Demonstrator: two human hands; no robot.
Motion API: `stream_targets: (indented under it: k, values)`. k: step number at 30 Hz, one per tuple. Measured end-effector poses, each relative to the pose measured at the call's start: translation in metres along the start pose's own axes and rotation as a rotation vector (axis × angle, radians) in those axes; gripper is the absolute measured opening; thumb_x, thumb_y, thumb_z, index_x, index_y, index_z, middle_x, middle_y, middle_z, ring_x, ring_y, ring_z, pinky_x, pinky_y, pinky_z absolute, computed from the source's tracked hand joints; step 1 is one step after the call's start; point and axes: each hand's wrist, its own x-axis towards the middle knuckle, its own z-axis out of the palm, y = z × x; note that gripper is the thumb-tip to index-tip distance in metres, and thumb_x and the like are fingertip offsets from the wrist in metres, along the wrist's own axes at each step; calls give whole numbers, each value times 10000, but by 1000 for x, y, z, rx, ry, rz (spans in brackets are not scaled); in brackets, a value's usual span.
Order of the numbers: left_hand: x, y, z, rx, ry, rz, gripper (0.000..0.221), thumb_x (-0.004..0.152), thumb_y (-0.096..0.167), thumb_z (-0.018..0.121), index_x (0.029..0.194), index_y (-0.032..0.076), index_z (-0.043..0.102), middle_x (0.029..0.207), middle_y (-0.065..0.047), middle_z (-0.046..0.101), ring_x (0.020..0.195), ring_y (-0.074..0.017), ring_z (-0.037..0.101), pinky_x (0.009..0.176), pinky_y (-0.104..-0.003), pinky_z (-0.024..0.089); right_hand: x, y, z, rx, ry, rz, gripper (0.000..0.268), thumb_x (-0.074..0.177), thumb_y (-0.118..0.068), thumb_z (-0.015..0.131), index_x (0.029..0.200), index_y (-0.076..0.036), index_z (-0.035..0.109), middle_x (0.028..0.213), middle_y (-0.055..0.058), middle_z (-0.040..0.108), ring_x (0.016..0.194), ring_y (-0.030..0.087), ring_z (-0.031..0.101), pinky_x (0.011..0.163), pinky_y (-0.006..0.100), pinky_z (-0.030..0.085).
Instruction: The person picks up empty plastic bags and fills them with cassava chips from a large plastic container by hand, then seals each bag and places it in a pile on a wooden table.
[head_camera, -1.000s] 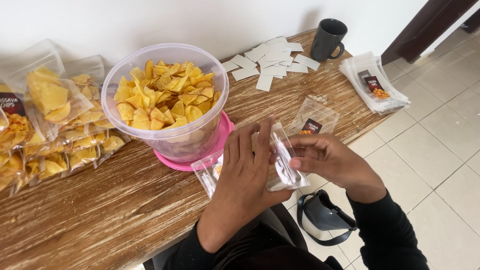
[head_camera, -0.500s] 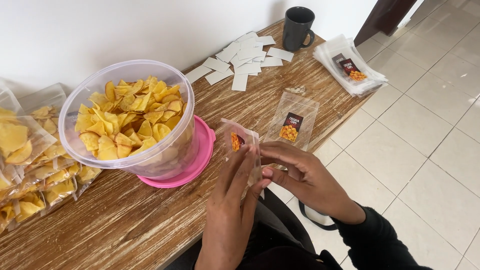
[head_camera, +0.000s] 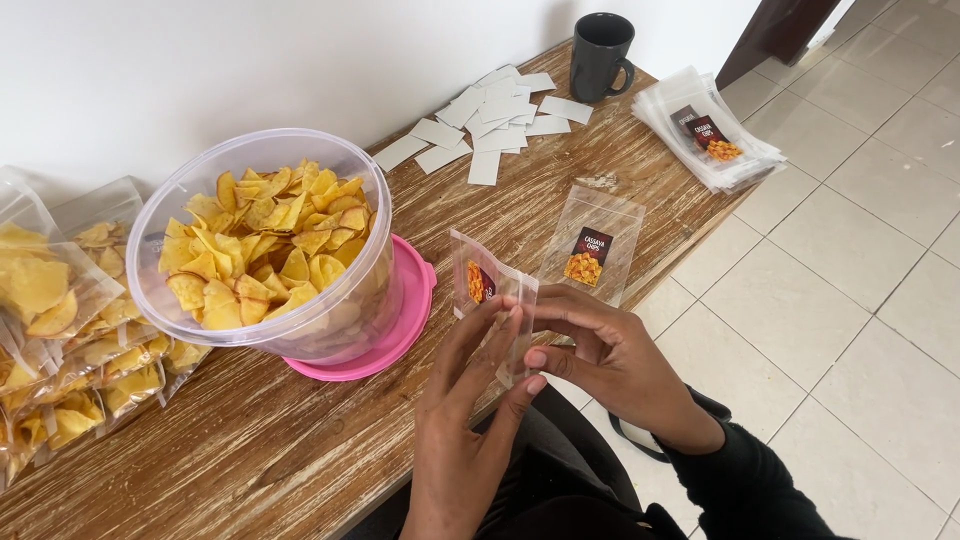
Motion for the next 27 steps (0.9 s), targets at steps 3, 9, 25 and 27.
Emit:
stream_targets:
  k: [3,9,25,27]
  values:
    - [-2,-4,-2,26,-20,18,447,1024,86,612,1461,109,519,1525,-152,521,1473,-308,499,1204,-444,472,-3,2,-1,24,9,34,372,934,-112,693,1298,-43,662,1311,141,624,1271,250,611,1014,332,589]
    - [-1,-2,-4,29,-30,-1,441,1024,28,576,1456,106,532,1537,-135,515,1478,-291,494,1204,-423,461,-2,2,3,95,-19,19,394,928,-70,705,1315,-29,643,1317,147,596,1250,247,614,1016,343,607]
    - [-17,-8,31,798,182,254,357,1090,34,464,1433,-64,469,1449,-236,569,1316,-318,672,1070,-336,594,-9,3,39,-445,253,-335,204,987,-45,607,1153,68,643,1076,155,621,839,170,659,692,209,619]
    - [-21,-20,31,789,240,324,322,1060,12,511,1344,-140,504,1342,-256,633,1208,-339,722,1002,-345,627,-6,-1,39,-467,202,-402,145,987,-39,600,1055,78,650,979,155,636,833,213,664,688,253,583]
